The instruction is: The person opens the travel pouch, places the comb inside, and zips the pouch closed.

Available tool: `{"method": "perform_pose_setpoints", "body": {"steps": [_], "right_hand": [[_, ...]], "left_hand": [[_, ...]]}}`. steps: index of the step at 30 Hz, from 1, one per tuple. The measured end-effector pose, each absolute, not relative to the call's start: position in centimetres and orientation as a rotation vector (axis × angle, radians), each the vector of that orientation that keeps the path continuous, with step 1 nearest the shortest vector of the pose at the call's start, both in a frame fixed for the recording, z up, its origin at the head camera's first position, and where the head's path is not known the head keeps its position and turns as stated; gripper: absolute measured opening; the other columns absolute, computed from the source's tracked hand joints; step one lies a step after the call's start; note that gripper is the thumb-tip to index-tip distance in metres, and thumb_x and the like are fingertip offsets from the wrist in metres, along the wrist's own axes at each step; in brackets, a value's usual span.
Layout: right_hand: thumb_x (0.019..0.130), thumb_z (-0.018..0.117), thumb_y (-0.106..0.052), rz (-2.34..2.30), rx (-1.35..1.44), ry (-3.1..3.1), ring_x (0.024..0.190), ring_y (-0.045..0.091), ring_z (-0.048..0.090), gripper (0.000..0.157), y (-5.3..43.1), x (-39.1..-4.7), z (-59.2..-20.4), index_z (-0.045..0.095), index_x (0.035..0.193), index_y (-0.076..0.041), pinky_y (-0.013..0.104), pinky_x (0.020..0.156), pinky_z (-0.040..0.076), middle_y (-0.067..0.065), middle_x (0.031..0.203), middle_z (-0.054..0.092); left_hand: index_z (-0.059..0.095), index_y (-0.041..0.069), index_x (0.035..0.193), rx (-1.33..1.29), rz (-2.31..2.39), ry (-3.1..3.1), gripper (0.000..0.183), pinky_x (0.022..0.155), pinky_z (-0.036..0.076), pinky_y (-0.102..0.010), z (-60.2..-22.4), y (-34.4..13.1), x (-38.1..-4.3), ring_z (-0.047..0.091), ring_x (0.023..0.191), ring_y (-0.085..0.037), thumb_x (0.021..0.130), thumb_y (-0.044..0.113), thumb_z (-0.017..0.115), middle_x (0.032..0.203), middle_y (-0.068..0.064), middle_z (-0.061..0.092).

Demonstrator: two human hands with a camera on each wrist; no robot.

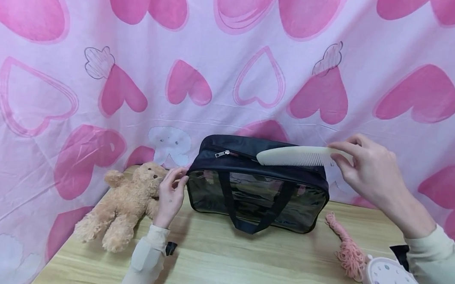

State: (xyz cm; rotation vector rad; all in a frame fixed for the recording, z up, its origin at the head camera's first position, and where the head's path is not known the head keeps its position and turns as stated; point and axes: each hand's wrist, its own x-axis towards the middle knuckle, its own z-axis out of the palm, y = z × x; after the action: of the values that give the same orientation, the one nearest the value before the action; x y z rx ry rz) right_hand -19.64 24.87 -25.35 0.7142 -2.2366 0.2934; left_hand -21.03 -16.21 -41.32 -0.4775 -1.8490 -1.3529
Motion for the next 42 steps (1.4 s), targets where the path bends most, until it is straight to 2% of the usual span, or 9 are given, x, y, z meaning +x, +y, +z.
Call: {"method": "perform_pose_setpoints", "body": {"steps": [5,10,13,16,20,24,29,36,42], "right_hand": [[0.071,0.075,-0.005,0.283,0.726,-2.221,0.058,-0.009,0.031,0.022,25.1,-20.1,-25.4,0.075,0.092,-0.009,0.022,0.048,0.03,-0.008,0.073,0.052],[0.075,0.072,-0.013,0.23,0.78,-2.182,0.054,0.003,0.04,0.02,24.7,-21.0,-25.7,0.075,0.094,-0.01,0.024,0.045,0.033,-0.003,0.075,0.056],[0.077,0.068,-0.016,0.206,0.85,-2.17,0.054,0.01,0.044,0.02,24.1,-21.6,-26.2,0.074,0.096,-0.01,0.029,0.043,0.037,0.003,0.079,0.059],[0.075,0.069,-0.012,0.191,0.916,-2.181,0.054,0.014,0.049,0.023,23.3,-22.2,-26.8,0.073,0.097,-0.01,0.034,0.041,0.04,0.006,0.083,0.061],[0.069,0.071,-0.004,0.187,0.955,-2.202,0.051,0.014,0.05,0.028,22.5,-22.6,-27.4,0.073,0.096,-0.011,0.031,0.039,0.039,0.004,0.084,0.061],[0.068,0.071,-0.003,0.186,0.963,-2.206,0.049,0.012,0.046,0.028,22.0,-23.0,-27.6,0.073,0.095,-0.012,0.026,0.036,0.032,0.002,0.082,0.06],[0.071,0.07,-0.001,0.167,0.965,-2.231,0.052,0.012,0.046,0.028,21.5,-23.5,-27.0,0.074,0.096,-0.013,0.027,0.037,0.03,0.002,0.082,0.06],[0.073,0.072,-0.001,0.16,1.032,-2.282,0.057,0.011,0.049,0.023,20.5,-24.2,-26.5,0.075,0.093,-0.012,0.032,0.043,0.04,0.0,0.081,0.059],[0.074,0.073,-0.002,0.177,1.097,-2.336,0.058,0.009,0.049,0.019,19.8,-25.1,-27.0,0.074,0.091,-0.011,0.033,0.049,0.044,-0.002,0.08,0.057]], "left_hand": [[0.064,-0.008,0.103,-0.476,-1.364,-1.844,0.018,0.069,0.053,-0.038,-41.3,-16.1,-21.2,0.061,0.088,-0.026,0.087,-0.012,0.06,0.094,-0.018,0.061],[0.064,-0.007,0.103,-0.467,-1.372,-1.848,0.017,0.069,0.052,-0.039,-41.3,-16.1,-21.1,0.061,0.088,-0.028,0.087,-0.011,0.059,0.093,-0.018,0.061],[0.064,-0.008,0.103,-0.464,-1.37,-1.846,0.018,0.069,0.052,-0.039,-41.5,-16.2,-21.1,0.06,0.087,-0.029,0.087,-0.012,0.059,0.093,-0.018,0.061],[0.064,-0.008,0.102,-0.464,-1.362,-1.839,0.018,0.068,0.052,-0.04,-41.7,-16.2,-21.1,0.06,0.086,-0.028,0.086,-0.013,0.06,0.092,-0.019,0.061],[0.064,-0.008,0.102,-0.464,-1.357,-1.835,0.018,0.068,0.053,-0.038,-41.8,-16.2,-21.2,0.061,0.086,-0.026,0.085,-0.014,0.06,0.092,-0.019,0.061],[0.064,-0.007,0.103,-0.454,-1.359,-1.846,0.018,0.069,0.052,-0.034,-41.7,-16.2,-21.3,0.061,0.087,-0.027,0.086,-0.012,0.061,0.093,-0.019,0.062],[0.064,-0.008,0.103,-0.455,-1.364,-1.853,0.018,0.069,0.053,-0.04,-41.5,-16.2,-21.2,0.061,0.088,-0.028,0.086,-0.011,0.06,0.094,-0.018,0.062],[0.064,-0.007,0.103,-0.456,-1.368,-1.851,0.017,0.069,0.052,-0.036,-41.1,-16.1,-21.1,0.061,0.087,-0.028,0.087,-0.011,0.06,0.095,-0.018,0.062],[0.064,-0.007,0.102,-0.448,-1.351,-1.856,0.018,0.069,0.052,-0.036,-41.0,-16.0,-21.1,0.061,0.086,-0.028,0.086,-0.012,0.06,0.094,-0.019,0.062]]}}
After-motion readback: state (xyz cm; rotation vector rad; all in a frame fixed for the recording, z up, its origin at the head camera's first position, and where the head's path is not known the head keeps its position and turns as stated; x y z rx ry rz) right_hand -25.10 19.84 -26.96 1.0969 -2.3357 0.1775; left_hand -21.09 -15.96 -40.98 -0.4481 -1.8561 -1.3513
